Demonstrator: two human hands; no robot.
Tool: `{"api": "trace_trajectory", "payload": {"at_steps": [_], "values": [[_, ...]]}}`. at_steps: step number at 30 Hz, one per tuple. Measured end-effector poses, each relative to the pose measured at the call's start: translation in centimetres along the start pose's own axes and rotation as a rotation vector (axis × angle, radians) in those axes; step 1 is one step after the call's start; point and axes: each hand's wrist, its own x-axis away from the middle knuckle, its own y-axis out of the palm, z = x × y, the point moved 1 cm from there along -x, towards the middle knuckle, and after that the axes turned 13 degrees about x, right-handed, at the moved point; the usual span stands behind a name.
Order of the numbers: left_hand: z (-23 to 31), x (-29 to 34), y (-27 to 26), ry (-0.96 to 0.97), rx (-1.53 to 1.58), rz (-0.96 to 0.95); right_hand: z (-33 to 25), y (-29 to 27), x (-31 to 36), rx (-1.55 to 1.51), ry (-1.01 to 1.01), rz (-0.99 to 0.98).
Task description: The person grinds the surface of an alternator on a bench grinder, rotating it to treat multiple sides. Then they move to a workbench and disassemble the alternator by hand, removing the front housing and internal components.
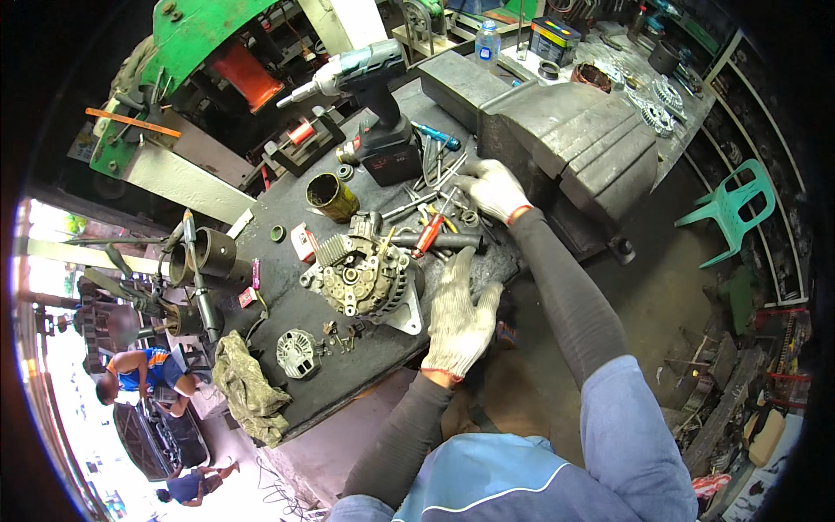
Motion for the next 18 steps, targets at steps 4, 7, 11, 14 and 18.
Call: {"api": "trace_trajectory", "payload": {"at_steps": [4,7,11,14,18], "values": [[0.7,-1.8,-0.5,-0.121,0.255,0.072,-1.6,-3.4,5.8,-0.203,-0.074,-0.040],[1.5,-1.7,-1.5,-0.099,0.314,0.163,-3.6,-6.1,12.6,-0.111,-0.033,-0.169],[2.5,-1.1,-2.0,-0.312,0.436,0.030,-4.9,-7.6,17.7,-0.267,-0.010,-0.267],[3.6,0.0,-2.1,-0.447,0.458,0.042,-4.3,-7.3,19.8,-0.351,0.173,-0.360],[4.5,1.3,-2.8,-0.306,0.387,0.054,-3.7,-4.2,23.7,-0.627,0.220,-0.211]]}}
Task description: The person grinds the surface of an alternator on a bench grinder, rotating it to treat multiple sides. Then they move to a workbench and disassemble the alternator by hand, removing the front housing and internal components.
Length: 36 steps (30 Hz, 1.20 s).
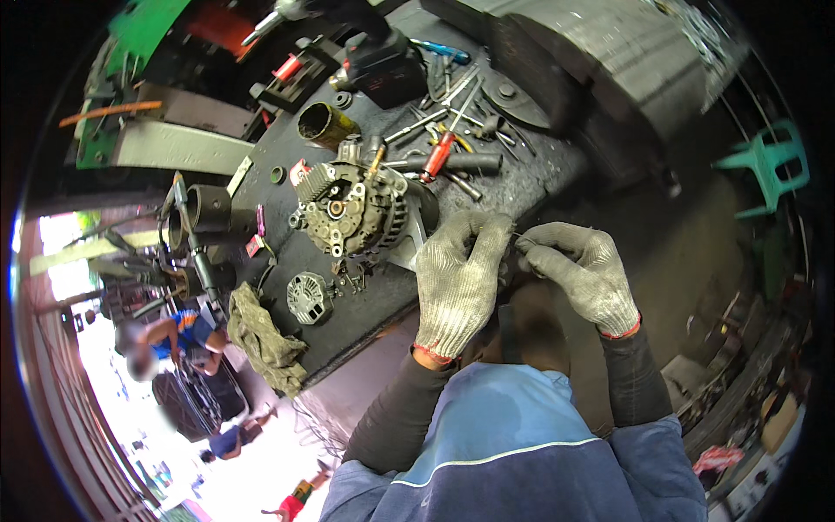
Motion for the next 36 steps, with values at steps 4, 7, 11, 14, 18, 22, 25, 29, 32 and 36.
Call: {"api": "trace_trajectory", "payload": {"at_steps": [4,7,11,14,18,22,25,29,32,36], "values": [[-0.1,3.6,-3.7,0.165,-0.197,0.079,5.3,3.2,4.4,-0.112,-0.026,0.370],[-0.4,6.9,-9.8,0.126,-0.180,0.006,8.9,2.2,6.4,0.746,-0.032,0.752],[-2.9,9.9,-16.5,0.184,-0.728,-0.503,9.7,-1.0,11.6,0.355,0.191,0.862],[-2.8,11.2,-20.0,-0.023,-1.023,-0.607,5.8,-2.3,13.6,0.223,0.153,1.081],[0.9,10.0,-22.4,-0.265,-0.680,-0.297,-0.2,3.1,10.6,0.183,-0.198,0.847],[3.2,5.5,-20.4,0.336,-0.468,0.023,-2.1,10.4,3.3,0.058,-0.495,0.660],[5.0,1.2,-18.7,0.530,-0.660,-0.119,-2.2,12.5,-0.2,0.274,-0.704,0.810],[5.3,-2.6,-16.7,0.605,-0.785,-0.285,-1.9,14.5,-2.0,0.323,-0.730,0.902],[4.8,-3.6,-15.8,0.632,-0.798,-0.334,-1.4,15.1,-2.5,0.399,-0.732,0.887],[4.2,-4.3,-15.4,0.666,-0.743,-0.302,-1.4,15.0,-2.5,0.427,-0.709,0.861]]}}
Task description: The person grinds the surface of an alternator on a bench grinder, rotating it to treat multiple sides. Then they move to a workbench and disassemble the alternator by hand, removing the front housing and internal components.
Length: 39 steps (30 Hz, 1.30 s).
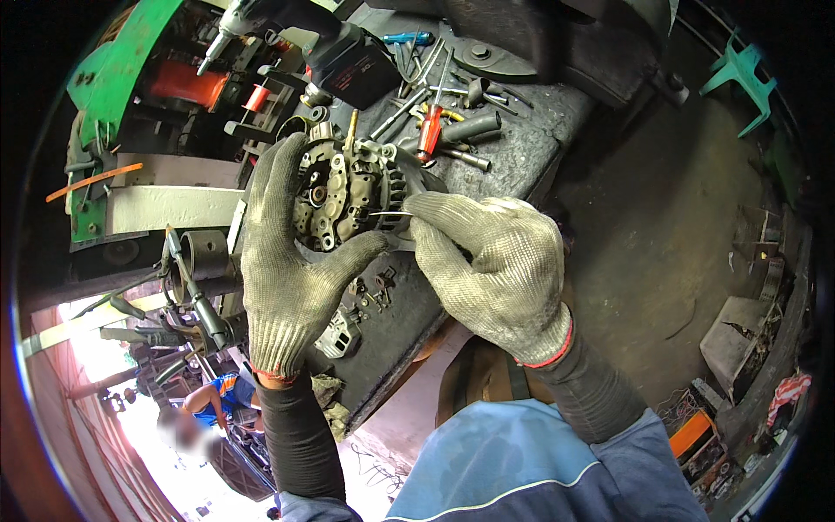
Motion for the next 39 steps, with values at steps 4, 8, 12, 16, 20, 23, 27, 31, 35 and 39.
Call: {"api": "trace_trajectory", "payload": {"at_steps": [4,8,12,16,20,23,27,31,35,39], "values": [[-0.2,-0.3,-0.1,-0.008,0.001,-0.023,-0.8,-0.9,-0.6,0.046,-0.001,-0.071],[-0.1,-0.4,-0.2,-0.006,0.006,-0.032,-1.0,-1.3,-1.6,0.000,0.076,-0.157],[0.0,-0.4,-0.3,0.001,-0.025,-0.044,0.0,-1.4,-2.6,-0.130,0.151,-0.246],[-0.2,-0.3,-0.5,0.001,-0.062,-0.069,1.0,-1.3,-3.2,-0.297,0.260,-0.397],[-0.4,-0.4,-0.8,-0.033,-0.021,-0.069,1.9,-1.2,-3.7,-0.313,0.234,-0.476],[-0.4,-0.5,-0.9,-0.069,0.043,-0.078,2.5,-1.0,-3.9,-0.424,0.341,-0.558],[-0.5,-0.4,-0.5,-0.081,0.107,-0.070,2.9,-1.1,-3.6,-0.463,0.407,-0.602],[-1.0,-0.1,-0.1,-0.068,0.115,-0.044,1.7,-0.7,-2.6,-0.532,0.447,-0.397],[-1.8,0.1,-0.2,0.029,0.026,-0.059,1.1,-1.8,-1.1,-0.638,0.625,-0.360],[-3.0,-0.3,-0.9,-0.044,0.155,-0.046,0.7,-2.8,0.1,-0.574,0.732,-0.411]]}}
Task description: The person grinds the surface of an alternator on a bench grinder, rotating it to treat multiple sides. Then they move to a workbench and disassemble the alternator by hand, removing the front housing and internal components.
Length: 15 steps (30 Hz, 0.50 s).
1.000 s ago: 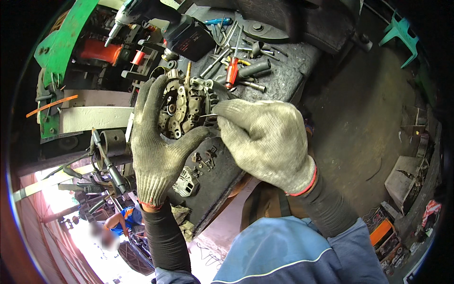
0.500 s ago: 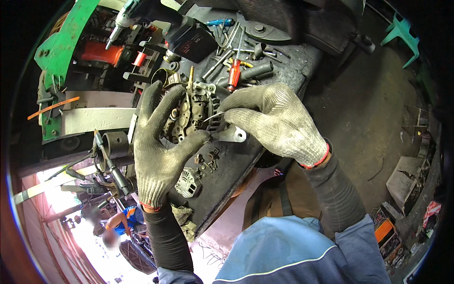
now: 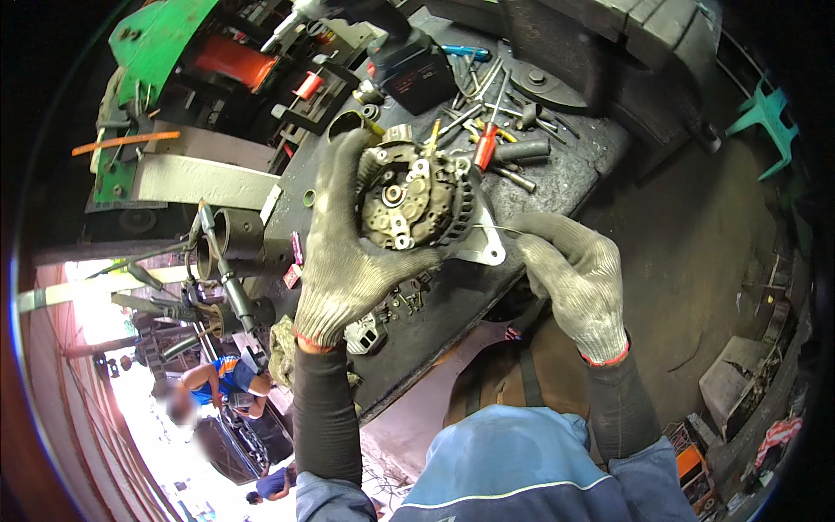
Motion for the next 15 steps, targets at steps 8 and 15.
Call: {"api": "trace_trajectory", "payload": {"at_steps": [8,15], "values": [[0.2,0.8,1.4,0.061,-0.132,0.159,-0.6,2.1,3.0,-0.040,-0.012,0.117],[1.7,2.4,4.5,-0.016,-0.237,0.411,-0.9,3.1,2.3,0.173,-0.338,0.245]]}}
